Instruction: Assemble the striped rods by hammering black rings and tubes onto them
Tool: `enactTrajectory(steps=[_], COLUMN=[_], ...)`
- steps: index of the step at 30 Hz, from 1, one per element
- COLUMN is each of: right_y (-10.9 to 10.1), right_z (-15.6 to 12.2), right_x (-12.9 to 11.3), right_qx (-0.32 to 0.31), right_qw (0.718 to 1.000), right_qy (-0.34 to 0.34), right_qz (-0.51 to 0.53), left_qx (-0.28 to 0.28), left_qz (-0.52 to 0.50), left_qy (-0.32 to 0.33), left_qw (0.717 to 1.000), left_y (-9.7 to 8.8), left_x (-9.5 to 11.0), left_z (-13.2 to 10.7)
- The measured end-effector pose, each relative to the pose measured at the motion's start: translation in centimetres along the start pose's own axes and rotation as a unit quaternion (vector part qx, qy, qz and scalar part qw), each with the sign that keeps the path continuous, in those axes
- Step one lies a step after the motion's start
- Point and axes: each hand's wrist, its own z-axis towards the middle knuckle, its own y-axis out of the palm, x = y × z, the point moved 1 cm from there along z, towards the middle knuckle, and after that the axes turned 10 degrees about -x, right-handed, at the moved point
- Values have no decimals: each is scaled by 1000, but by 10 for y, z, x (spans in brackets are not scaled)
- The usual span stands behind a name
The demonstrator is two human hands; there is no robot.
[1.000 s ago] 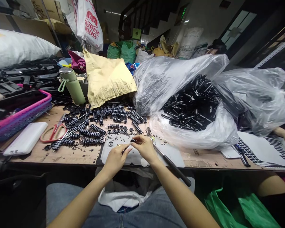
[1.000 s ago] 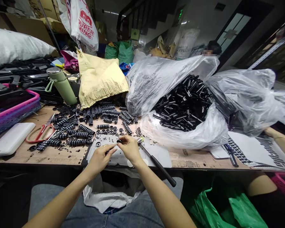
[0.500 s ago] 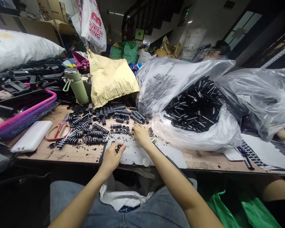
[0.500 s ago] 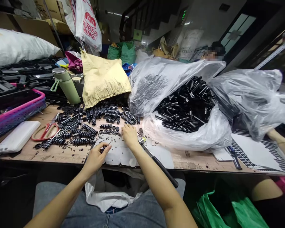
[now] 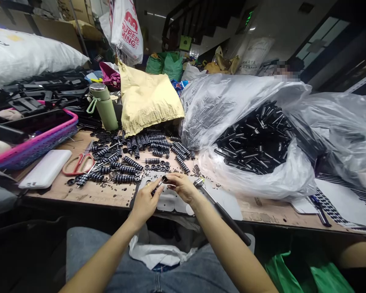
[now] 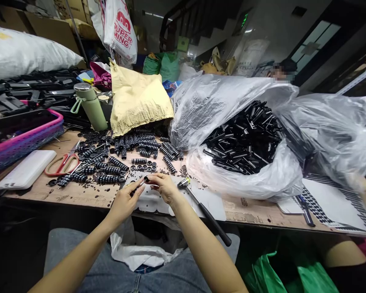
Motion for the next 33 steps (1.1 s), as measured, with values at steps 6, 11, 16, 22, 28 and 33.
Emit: enactTrajectory(steps=[6, 11, 16, 22, 28, 33], right_y=[2, 7, 0, -5, 8, 15], right_z=[-8, -9, 27, 37, 8, -7], right_x=[-6, -15, -11, -3, -3, -8], right_qx=[-13, -45, 125, 130, 71, 72], right_qw=[1000, 956, 870, 896, 944, 960], right_qy=[-28, -92, -76, -97, -109, -151], right_qz=[6, -276, -471, -413, -302, -227], left_qx=[-9, 1, 24, 1, -7, -12], left_qz=[20, 7, 5, 8, 10, 8], left_qy=[-15, -27, -48, -67, -32, -26], left_qw=[1000, 1000, 999, 998, 999, 1000], left_y=[-2, -4, -4, -7, -2, 1], left_x=[-4, -8, -7, -9, -12, -10], left_z=[-6, -7, -6, -6, -2, -2])
